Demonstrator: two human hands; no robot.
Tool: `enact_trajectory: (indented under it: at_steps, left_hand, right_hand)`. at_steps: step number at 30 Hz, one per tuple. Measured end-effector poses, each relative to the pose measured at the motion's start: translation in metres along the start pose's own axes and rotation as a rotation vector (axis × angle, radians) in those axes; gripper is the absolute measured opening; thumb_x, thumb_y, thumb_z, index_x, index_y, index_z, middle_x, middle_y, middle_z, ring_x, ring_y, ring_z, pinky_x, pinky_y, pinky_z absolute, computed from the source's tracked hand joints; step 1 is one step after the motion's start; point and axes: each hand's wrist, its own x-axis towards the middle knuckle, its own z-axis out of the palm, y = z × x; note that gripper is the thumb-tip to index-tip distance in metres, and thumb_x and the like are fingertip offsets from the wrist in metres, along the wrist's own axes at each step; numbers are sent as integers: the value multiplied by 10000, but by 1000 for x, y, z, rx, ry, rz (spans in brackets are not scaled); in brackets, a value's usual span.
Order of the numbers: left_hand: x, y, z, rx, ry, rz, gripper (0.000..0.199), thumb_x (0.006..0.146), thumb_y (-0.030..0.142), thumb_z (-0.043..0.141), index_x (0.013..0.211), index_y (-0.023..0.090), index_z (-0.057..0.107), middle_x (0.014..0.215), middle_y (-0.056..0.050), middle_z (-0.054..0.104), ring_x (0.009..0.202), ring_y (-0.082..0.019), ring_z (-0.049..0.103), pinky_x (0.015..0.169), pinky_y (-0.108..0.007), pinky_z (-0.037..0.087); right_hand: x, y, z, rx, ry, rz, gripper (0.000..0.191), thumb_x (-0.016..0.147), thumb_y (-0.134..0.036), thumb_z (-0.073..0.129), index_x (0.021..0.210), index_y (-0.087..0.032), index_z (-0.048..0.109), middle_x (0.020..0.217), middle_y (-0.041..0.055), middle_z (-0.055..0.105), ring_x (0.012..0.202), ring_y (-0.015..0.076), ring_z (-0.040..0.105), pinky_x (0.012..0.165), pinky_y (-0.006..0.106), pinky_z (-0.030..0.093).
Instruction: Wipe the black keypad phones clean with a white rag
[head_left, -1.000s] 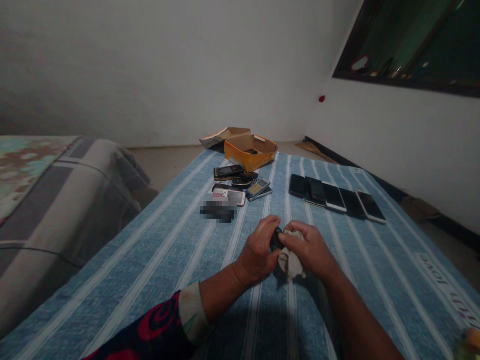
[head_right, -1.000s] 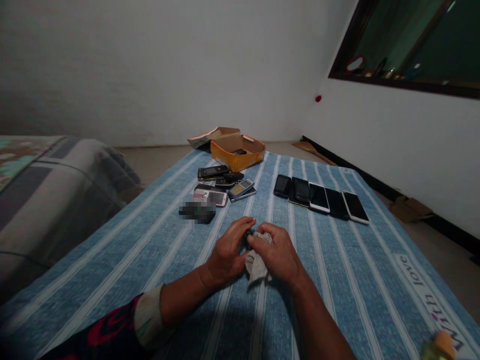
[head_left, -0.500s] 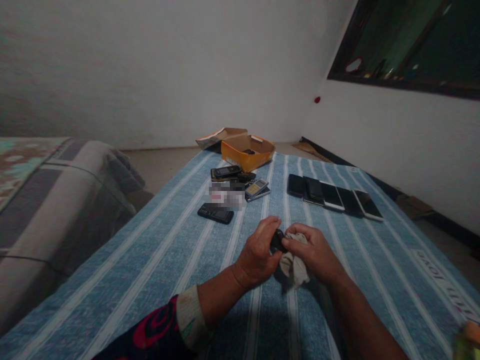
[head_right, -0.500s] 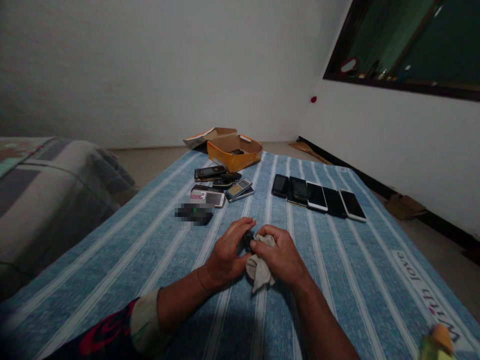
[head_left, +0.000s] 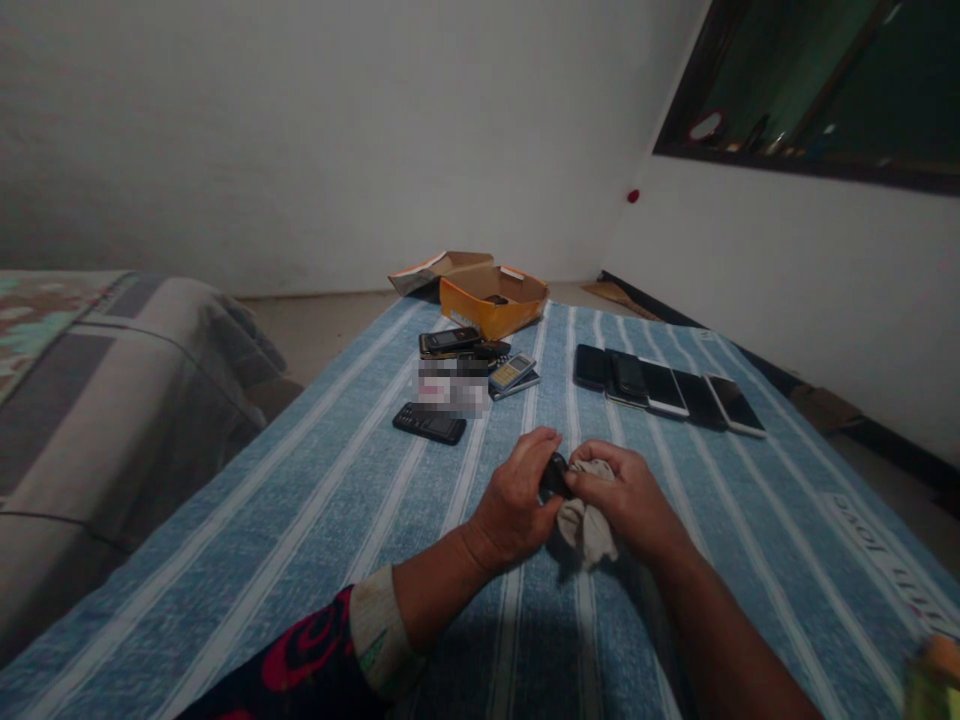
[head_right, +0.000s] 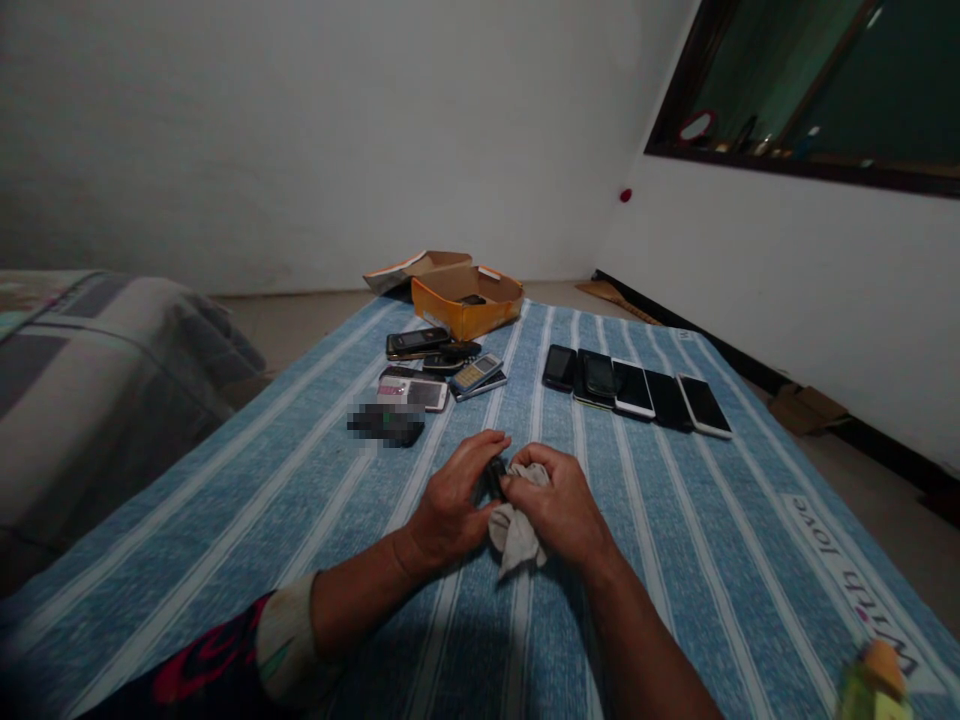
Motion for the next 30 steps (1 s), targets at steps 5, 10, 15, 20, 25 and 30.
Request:
enact_trajectory:
  at_steps: [5,10,15,20,25,30]
  left_hand:
    - [1,1,-1,4,7,21,461,840,245,590,1261,104,465,1228,-211,577,1196,-296,547,963,-467,524]
    - [1,1,-2,11,-1,14,434,856,261,570,1245,94,474,1220,-211,583,1199,-289,548,972,-456,520]
    - [0,0,0,13,-4,26,426,868,269,538,1250,97,467,1220,-218,587,1207,-297,543,971,-460,519]
    - [2,0,-1,3,11,32,425,844,234,567,1234,90,481,1207,-219,591,1196,-293,550,964,-451,522]
    - [5,0,-3,-7,12,-30,432,805,205,616,1210,102,507,1200,-201,599,1171,-279,568,961,-438,524]
    - [7,-1,-4,-11,21,-54,477,758,147,620,1221,119,508,1211,-181,599,1165,-273,572,969,-441,517]
  right_hand:
    - [1,1,2,25,16,18,168,629,-323,639,654,-184,547,534,-51,478,497,107,426,462,235,339]
    - [1,0,4,60,39,27,186,617,-328,657,633,-182,544,510,-58,476,471,99,422,443,224,333]
    - [0,0,7,110,56,50,207,610,-328,682,610,-181,536,483,-57,488,445,97,425,421,216,323]
    - [2,6,6,162,48,19,249,634,-349,724,619,-170,552,492,-57,495,452,86,427,428,202,324]
    - [5,14,2,323,22,17,338,697,-460,728,660,-156,584,526,-53,508,455,72,426,432,190,326]
    - [9,18,0,451,153,33,378,643,-485,779,719,-167,590,543,-51,549,448,85,468,432,197,369]
